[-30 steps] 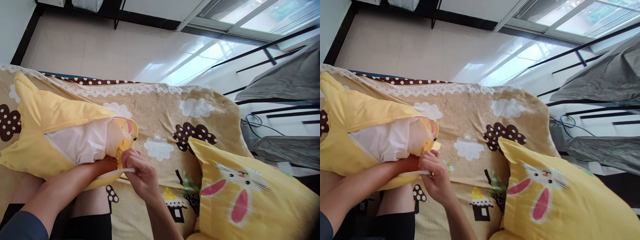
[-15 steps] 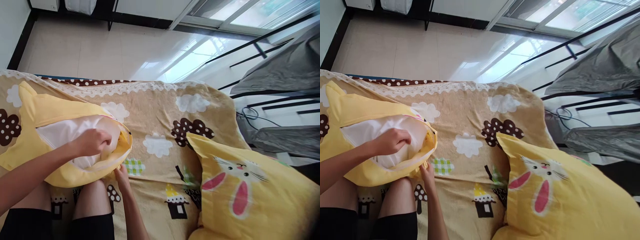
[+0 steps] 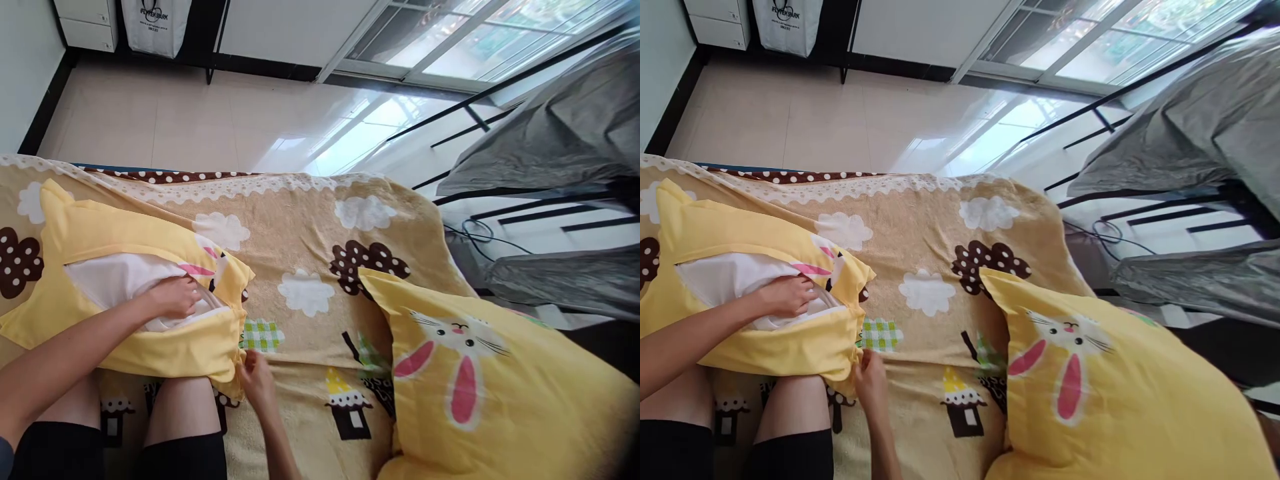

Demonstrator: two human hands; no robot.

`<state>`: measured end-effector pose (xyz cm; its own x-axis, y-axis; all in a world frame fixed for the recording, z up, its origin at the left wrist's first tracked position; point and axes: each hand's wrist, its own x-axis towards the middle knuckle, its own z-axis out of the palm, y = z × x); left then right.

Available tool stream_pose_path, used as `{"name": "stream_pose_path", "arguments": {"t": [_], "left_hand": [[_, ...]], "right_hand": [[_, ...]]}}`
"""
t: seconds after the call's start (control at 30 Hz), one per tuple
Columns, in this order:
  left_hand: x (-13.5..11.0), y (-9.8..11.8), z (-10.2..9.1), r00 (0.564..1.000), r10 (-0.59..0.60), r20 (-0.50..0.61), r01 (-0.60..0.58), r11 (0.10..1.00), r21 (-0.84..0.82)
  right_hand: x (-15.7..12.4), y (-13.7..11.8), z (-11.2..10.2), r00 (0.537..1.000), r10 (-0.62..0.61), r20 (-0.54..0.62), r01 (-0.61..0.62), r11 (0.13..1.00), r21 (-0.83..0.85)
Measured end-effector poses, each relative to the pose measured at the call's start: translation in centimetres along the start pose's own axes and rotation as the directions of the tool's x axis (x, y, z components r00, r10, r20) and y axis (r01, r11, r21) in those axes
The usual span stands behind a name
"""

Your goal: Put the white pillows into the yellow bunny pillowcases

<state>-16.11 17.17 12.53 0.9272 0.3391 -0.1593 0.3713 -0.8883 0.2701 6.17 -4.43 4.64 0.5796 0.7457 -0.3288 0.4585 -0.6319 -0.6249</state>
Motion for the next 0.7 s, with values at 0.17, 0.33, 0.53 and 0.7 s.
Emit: {"name": "stream_pose_path", "arguments": {"t": [0.17,0.33,0.53,0.7], "left_hand": [[3.8,2.4,-2.0,0.996,-0.084,-0.041,0.086,0.995,0.047],[1.2,2.4,-2.0,0.968,-0.247,0.035,0.245,0.969,0.042],[4.8,3.9,-1.6,0.910,-0.383,0.157,0.406,0.899,-0.164],[10.7,4.6,-0.3,0.988,-0.135,-0.070,0.118,0.973,-0.199]], "right_hand": [[5.5,-10.4,-1.6,0.901,-0.422,-0.100,0.408,0.903,-0.134],[7.5,-16.1,2.8,0.841,-0.532,-0.093,0.452,0.788,-0.417],[8.6,-15.2,-0.7,0.825,-0.411,-0.388,0.370,0.911,-0.179],[8.0,-17.3,-3.0,0.875,-0.302,-0.378,0.346,0.937,0.054]]}}
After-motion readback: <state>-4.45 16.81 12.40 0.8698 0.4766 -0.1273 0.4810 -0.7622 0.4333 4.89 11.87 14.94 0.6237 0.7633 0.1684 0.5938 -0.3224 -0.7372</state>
